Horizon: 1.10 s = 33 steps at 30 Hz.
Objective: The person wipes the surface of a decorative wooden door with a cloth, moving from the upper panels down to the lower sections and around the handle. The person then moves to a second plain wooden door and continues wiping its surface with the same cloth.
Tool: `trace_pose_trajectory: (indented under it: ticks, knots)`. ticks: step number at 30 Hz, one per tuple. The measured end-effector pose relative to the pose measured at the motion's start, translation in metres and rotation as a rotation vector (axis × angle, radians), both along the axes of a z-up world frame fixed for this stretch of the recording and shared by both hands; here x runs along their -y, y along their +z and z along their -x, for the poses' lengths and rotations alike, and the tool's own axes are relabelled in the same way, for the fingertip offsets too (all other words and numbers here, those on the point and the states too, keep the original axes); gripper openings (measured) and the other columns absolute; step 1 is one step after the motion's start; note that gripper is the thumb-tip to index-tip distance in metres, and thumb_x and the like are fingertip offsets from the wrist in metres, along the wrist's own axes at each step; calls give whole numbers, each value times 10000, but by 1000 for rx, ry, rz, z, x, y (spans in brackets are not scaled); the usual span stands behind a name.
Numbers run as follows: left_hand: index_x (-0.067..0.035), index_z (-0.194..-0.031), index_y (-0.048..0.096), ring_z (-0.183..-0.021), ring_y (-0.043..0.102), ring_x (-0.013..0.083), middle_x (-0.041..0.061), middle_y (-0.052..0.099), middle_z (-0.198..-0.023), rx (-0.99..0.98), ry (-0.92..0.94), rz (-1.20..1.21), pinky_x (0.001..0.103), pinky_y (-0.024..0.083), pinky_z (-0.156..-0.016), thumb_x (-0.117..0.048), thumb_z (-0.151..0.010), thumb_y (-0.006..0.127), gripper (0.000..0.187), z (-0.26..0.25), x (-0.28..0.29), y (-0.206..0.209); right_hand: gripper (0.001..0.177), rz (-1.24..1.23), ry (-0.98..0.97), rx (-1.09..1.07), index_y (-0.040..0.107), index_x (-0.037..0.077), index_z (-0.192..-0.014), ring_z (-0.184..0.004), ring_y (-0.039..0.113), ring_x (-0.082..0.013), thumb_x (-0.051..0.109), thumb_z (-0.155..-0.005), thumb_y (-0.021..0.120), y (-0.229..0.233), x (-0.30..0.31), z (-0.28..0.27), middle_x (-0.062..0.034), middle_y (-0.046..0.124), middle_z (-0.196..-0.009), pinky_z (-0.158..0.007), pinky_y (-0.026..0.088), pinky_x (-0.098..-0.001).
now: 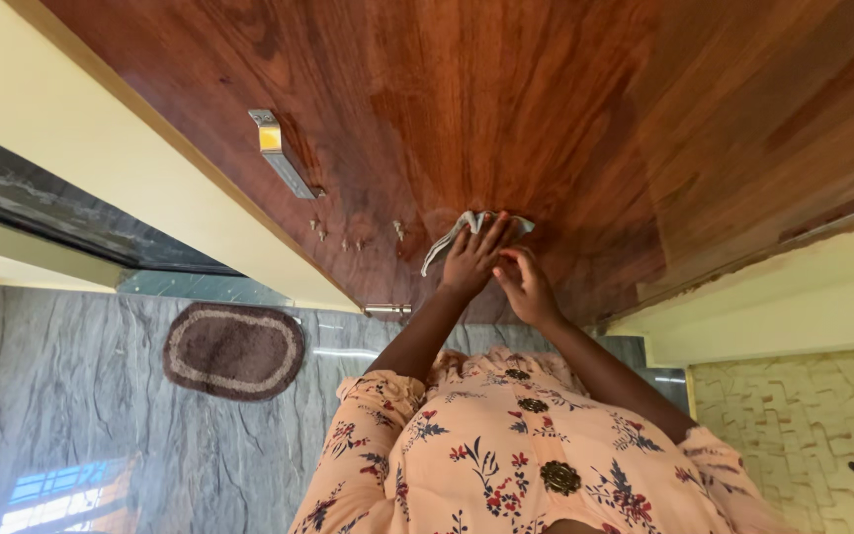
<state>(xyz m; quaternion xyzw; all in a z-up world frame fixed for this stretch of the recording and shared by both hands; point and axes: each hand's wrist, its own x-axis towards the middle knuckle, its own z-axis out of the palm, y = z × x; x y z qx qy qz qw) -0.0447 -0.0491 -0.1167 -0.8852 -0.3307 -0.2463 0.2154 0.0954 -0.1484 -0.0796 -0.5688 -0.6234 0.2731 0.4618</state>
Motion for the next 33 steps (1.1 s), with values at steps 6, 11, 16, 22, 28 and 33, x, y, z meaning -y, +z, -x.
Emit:
trace_pose_trajectory:
  ticks: [6,11,16,22,28,33]
  knots:
    - [-72,-1604,412,-1584,303,266,85,248,-1729,203,-129,218,447,385,-1221,-209,-1005,537,627,30,2,19,539,-107,62,-45,428,5,-1402,-1448,407,-381,388,-1062,596,-22,-17,32,-261,410,-1539,-1174,326,-467]
    - [-169,-1553,514,-1561,325,278,43,317,-1697,140,-2,99,428,433,-1046,-128,-993,524,562,69,7,39,714,-286,23,178,291,6,-1586,-1473,361,-427,496,-1104,483,-38,-27,45,-267,349,-1593,-1216,286,-529]
    - [-207,-1442,646,-1504,395,279,61,459,-1613,305,114,68,437,387,-1068,-30,-910,555,568,102,10,53,630,259,-45,1072,325,254,-1672,-1420,437,-409,461,-1095,472,-66,-53,28,-171,373,-1543,-1214,305,-600]
    - [-212,-1360,690,-1460,425,298,76,518,-1542,420,63,62,486,340,-1158,-74,-900,617,485,119,9,73,627,-694,-261,1336,274,237,-1724,-1570,109,-315,392,-1164,511,-79,-81,-8,-65,102,-1788,-1326,134,-615]
    - [-212,-1377,686,-1452,435,307,89,524,-1535,375,-41,71,494,351,-1159,-90,-941,617,458,98,12,90,648,-268,-33,1481,214,410,-1668,-1604,6,-319,353,-1070,458,-77,-86,-12,-9,15,-1757,-1250,48,-636]
    - [-233,-1406,682,-1453,439,306,97,517,-1542,332,-85,63,490,354,-1175,-96,-961,604,472,61,19,100,714,-98,-42,1253,205,381,-1653,-1588,125,-263,528,-1023,507,-66,-74,-35,27,158,-1735,-1209,71,-759]
